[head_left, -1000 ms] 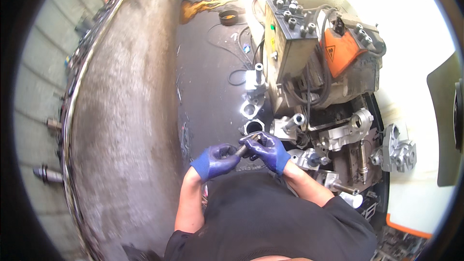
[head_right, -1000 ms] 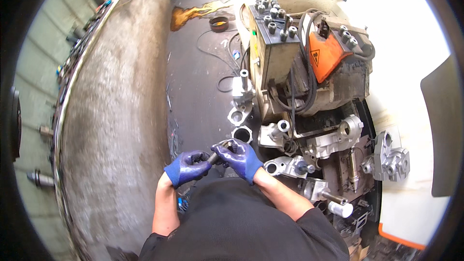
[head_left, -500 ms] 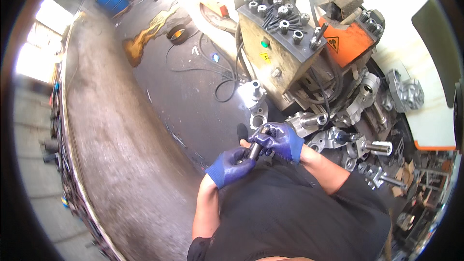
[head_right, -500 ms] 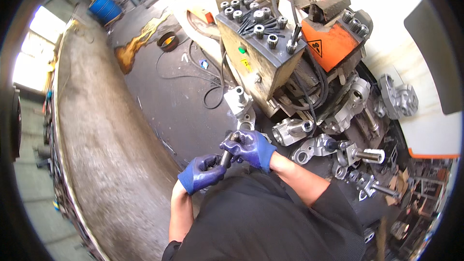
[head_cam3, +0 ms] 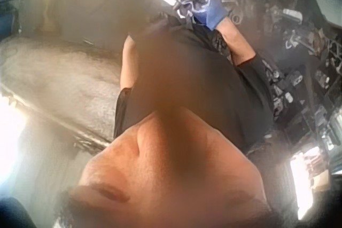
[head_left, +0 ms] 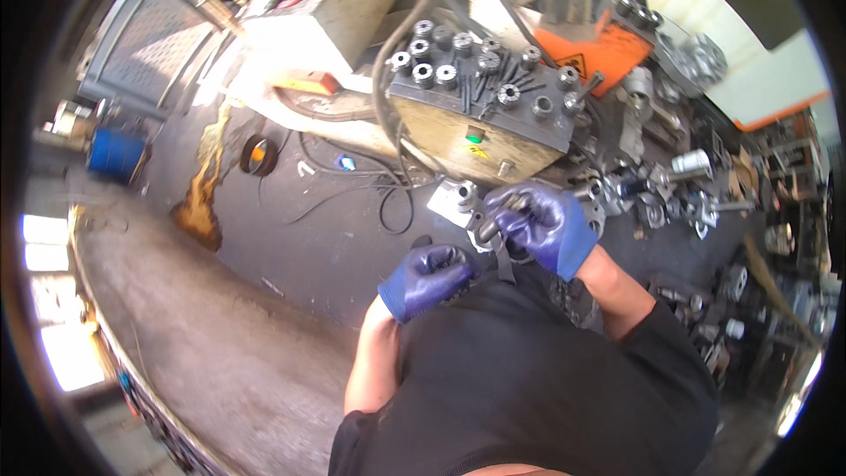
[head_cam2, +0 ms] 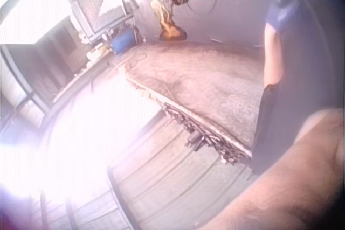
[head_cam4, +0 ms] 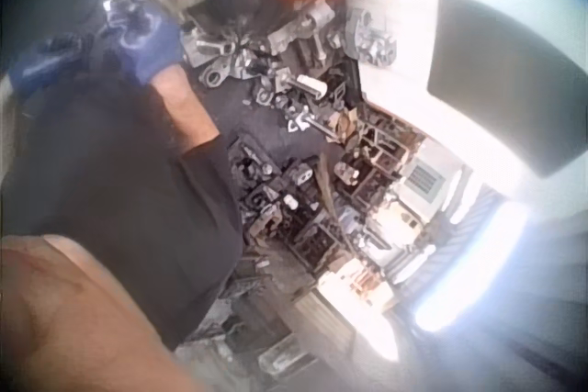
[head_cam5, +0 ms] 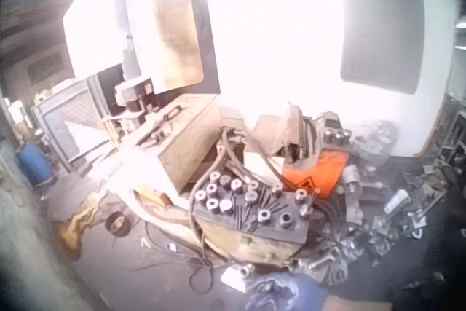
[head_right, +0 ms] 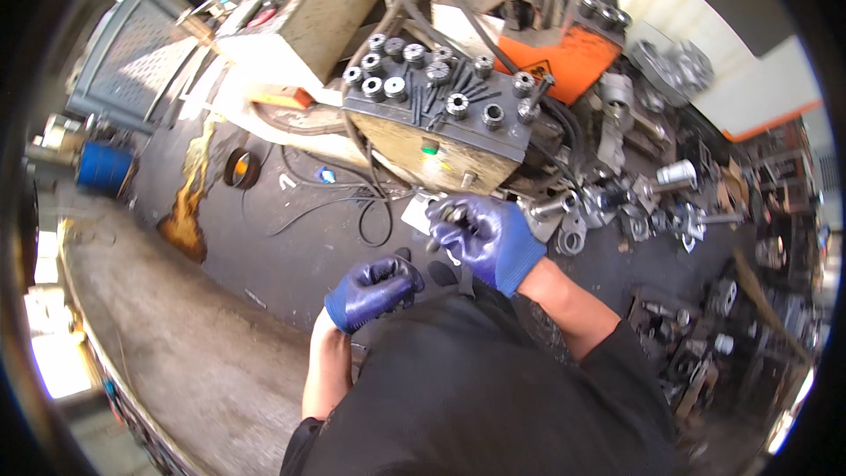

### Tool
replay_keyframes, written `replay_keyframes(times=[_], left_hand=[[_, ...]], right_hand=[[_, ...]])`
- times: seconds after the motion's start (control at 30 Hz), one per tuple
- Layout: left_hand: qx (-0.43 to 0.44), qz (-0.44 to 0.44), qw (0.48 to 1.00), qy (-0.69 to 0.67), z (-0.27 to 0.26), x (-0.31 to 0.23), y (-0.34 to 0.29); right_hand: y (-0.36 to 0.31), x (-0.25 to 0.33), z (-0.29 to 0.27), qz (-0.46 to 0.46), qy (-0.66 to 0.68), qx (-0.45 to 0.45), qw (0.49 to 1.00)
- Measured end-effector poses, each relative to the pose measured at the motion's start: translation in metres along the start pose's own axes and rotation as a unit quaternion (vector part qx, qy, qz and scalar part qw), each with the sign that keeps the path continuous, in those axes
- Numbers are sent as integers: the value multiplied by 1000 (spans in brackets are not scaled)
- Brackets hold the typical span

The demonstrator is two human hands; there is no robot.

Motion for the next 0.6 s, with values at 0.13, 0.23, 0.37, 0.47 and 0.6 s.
replay_keyframes(times=[0.13,0.23,0.37,0.47,0.6], left_hand=[[44,-60,995,62,-43,-17,10],[97,-98,989,60,-73,-29,7],[122,-103,985,68,-105,-34,18],[133,-109,983,68,-122,-37,23],[147,-111,982,34,-138,-32,28]], right_hand=[[14,39,-41,-155,16,-251,955],[31,59,-75,-189,-89,-381,901],[49,45,-98,-121,-200,-435,870],[56,31,-99,-63,-200,-441,872],[64,27,-94,-27,-240,-417,876]])
Point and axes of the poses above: each hand's wrist, its own y-axis towards the middle knuckle, its own z-axis out of the palm, x = y × z, the point moved 7 cm from there along y, towards the middle knuckle, and after that the axes turned 9 degrees about -z, right-handed, at the moved point
